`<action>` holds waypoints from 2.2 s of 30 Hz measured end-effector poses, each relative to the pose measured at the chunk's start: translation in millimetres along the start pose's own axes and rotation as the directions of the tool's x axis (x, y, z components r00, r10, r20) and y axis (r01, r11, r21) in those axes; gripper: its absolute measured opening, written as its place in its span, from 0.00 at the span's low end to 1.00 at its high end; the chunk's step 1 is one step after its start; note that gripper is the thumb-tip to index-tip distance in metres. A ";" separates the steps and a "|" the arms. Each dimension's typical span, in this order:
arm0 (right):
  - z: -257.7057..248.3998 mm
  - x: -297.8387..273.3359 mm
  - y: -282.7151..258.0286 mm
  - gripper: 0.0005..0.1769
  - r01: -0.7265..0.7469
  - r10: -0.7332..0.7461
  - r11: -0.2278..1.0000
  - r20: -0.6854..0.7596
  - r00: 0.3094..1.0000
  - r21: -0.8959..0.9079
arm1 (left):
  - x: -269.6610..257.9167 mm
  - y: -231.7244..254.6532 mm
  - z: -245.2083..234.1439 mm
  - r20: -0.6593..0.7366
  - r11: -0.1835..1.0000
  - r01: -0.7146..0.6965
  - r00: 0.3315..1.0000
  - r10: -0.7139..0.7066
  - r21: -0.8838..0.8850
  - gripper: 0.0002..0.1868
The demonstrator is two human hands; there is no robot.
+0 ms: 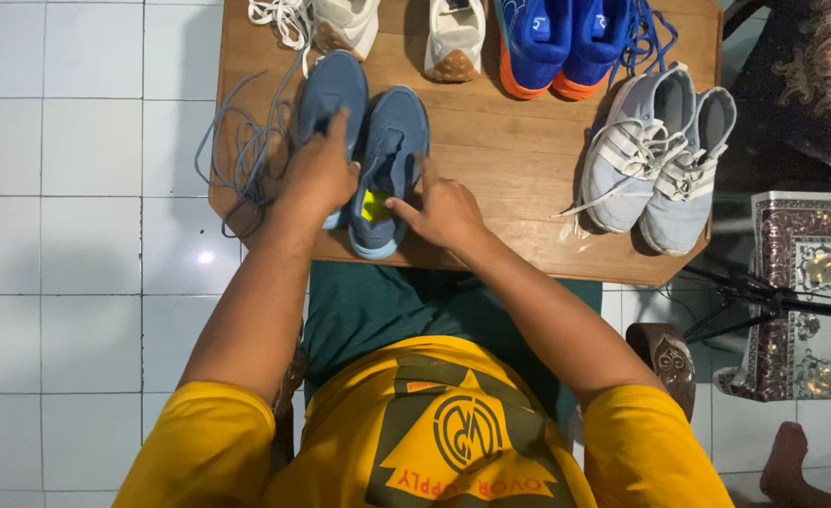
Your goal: The person removes laces from a pair of light blue sneakers and then re-laces them by threading the laces through the eyelets and tying a knot. The person handles the shoes and laces by hand on a wooden table.
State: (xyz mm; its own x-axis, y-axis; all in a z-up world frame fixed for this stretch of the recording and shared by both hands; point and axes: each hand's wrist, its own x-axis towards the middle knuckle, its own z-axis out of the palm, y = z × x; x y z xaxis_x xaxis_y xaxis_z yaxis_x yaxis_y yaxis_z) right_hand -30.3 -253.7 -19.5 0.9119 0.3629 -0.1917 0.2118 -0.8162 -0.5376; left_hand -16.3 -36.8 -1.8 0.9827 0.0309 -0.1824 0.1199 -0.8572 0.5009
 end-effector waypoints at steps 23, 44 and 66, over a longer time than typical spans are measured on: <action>-62.6 -40.6 116.1 0.41 0.002 -0.004 1.000 -0.157 0.988 -0.012 | 35.2 -47.6 20.8 -0.467 0.877 -0.340 0.870 0.156 -0.341 0.10; -83.6 -43.4 110.3 0.40 -0.055 0.059 0.996 -0.068 0.996 0.067 | 10.8 -34.8 -43.0 -0.649 0.820 -0.423 0.756 0.084 -0.387 0.09; -123.9 -77.3 157.7 0.16 0.197 0.094 0.598 -0.312 0.945 0.777 | -33.8 57.7 -18.9 -0.063 0.656 -0.372 0.894 0.444 -0.656 0.11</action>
State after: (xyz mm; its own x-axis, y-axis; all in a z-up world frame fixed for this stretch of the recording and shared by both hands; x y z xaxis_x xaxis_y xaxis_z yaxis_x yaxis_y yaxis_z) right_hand -23.9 -466.1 12.3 0.9918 0.1256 0.0247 0.0333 -0.0668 -0.9972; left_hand -39.9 -77.5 49.2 0.9404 -0.3208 0.1129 -0.1950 -0.2365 0.9519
